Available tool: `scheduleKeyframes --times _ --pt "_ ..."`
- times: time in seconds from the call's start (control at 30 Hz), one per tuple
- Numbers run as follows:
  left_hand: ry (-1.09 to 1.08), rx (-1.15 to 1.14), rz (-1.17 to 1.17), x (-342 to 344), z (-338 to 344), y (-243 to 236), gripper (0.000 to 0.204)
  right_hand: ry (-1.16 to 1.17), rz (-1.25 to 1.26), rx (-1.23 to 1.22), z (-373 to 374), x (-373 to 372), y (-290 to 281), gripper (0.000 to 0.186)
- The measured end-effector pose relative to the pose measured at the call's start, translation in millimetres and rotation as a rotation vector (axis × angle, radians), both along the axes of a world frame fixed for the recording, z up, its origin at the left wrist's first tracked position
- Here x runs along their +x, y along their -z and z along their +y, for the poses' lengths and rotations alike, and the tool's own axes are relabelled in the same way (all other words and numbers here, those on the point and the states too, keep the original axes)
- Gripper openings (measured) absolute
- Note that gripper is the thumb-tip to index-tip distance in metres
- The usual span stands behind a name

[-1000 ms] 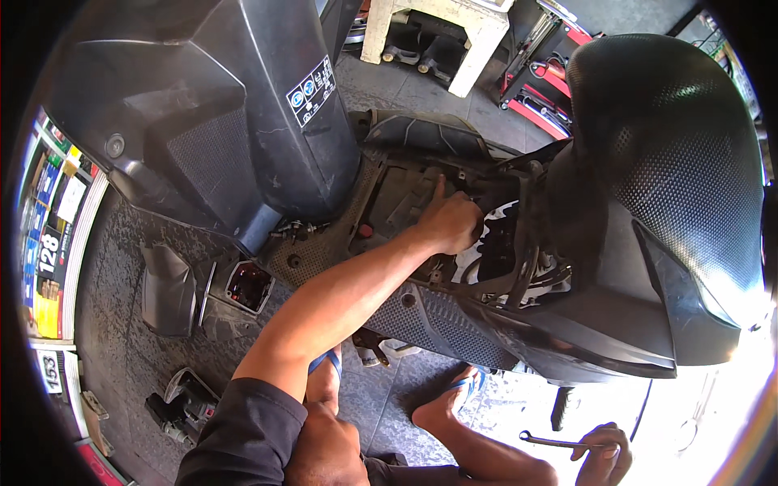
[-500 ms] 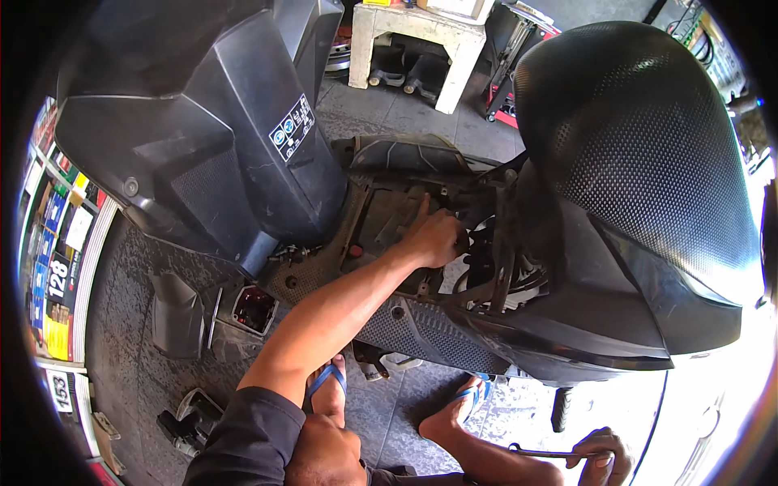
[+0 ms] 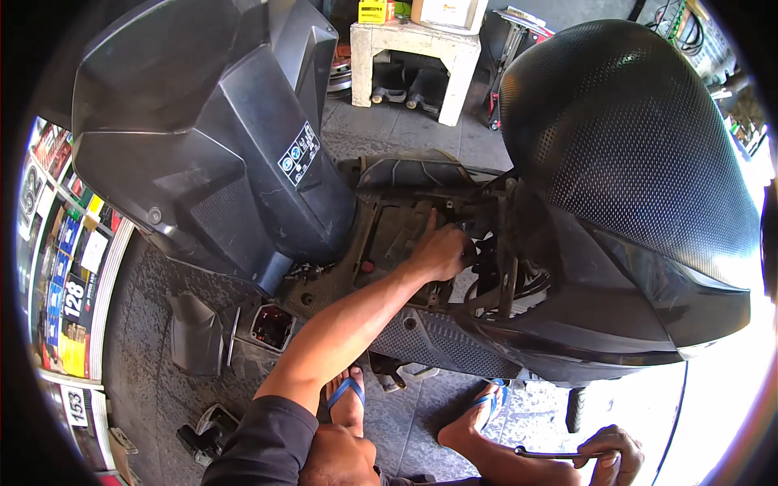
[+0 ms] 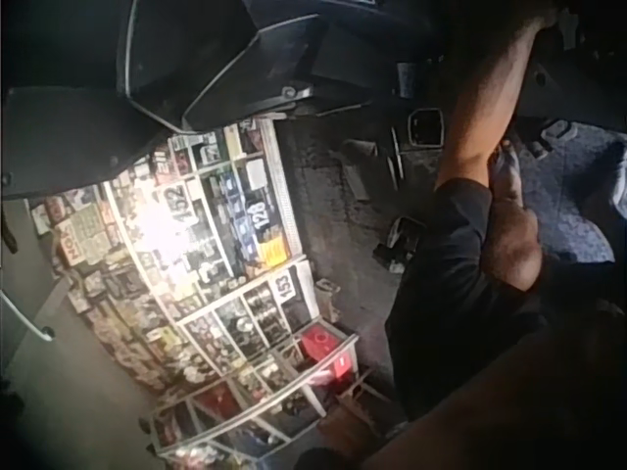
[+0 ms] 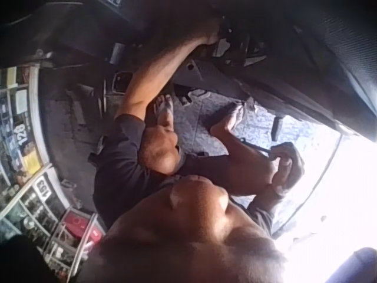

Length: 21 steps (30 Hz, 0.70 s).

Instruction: The person manipulates internal engine components of a motorcycle using a wrench and a screwdriver to loosen and tighten fasteners.

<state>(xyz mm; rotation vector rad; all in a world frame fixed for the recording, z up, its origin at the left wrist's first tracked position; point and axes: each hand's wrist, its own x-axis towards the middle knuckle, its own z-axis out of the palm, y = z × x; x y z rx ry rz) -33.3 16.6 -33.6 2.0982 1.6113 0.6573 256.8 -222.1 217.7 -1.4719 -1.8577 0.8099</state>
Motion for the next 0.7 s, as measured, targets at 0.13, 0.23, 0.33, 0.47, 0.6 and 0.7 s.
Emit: scheduleKeyframes --times 0.13,0.23,0.33,0.47,0.6,0.7 --pt "-0.002 -0.008 -0.033 -1.2 -3.3 -4.7 0.019 -0.022 0.004 0.021 0.2 -3.3 0.9 0.065" --pt "0.019 -0.049 0.001 2.1 3.3 -2.9 0.021 -0.005 -0.03 0.006 0.6 0.1 2.5 0.066" --pt "0.043 -0.011 0.072 9.0 16.8 11.7 0.027 0.018 -0.019 -0.035 2.1 0.1 -4.4 0.066" --pt "0.03 -0.011 -0.013 -11.1 3.7 -6.2 0.047 -0.081 0.048 -0.223 4.4 5.0 -15.5 0.048" --pt "0.074 -0.014 0.039 2.0 7.6 0.9 0.045 -0.203 -0.054 -0.24 9.7 11.8 -21.0 0.02" --pt "0.107 0.116 0.035 -2.9 0.7 0.4 0.043 -0.472 -0.047 -0.095 12.1 19.5 -9.3 0.022"
